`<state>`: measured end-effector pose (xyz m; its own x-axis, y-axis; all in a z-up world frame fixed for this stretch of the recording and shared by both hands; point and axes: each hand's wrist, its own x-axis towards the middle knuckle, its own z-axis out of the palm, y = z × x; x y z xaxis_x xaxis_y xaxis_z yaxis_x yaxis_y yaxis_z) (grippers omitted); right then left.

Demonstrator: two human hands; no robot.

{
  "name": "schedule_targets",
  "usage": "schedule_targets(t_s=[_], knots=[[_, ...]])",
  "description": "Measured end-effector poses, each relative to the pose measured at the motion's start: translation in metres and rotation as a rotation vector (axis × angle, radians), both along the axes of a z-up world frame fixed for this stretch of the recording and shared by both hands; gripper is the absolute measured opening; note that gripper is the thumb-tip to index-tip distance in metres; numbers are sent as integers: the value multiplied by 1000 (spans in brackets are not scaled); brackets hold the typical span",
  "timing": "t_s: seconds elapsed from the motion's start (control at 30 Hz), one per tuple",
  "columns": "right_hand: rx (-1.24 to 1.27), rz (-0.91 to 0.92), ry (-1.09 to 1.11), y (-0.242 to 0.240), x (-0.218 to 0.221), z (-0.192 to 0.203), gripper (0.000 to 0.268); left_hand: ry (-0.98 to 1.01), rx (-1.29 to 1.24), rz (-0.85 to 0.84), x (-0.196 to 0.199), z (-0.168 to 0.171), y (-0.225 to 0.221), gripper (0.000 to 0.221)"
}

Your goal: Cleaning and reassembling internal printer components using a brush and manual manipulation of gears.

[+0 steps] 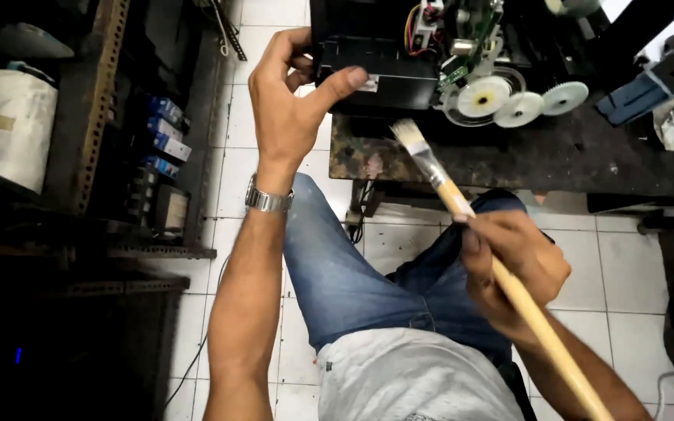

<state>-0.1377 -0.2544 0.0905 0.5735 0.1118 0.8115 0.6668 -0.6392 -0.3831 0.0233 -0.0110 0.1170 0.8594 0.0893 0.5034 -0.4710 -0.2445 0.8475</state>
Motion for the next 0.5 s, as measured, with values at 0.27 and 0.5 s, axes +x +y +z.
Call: schedule_targets(t_s=[0.27,0.5], knots=[[30,187,169,41,42,30,17,-19,27,-7,-6,-8,2,56],[111,286,184,42,23,24,16,12,35,-17,-6,-15,5,53]])
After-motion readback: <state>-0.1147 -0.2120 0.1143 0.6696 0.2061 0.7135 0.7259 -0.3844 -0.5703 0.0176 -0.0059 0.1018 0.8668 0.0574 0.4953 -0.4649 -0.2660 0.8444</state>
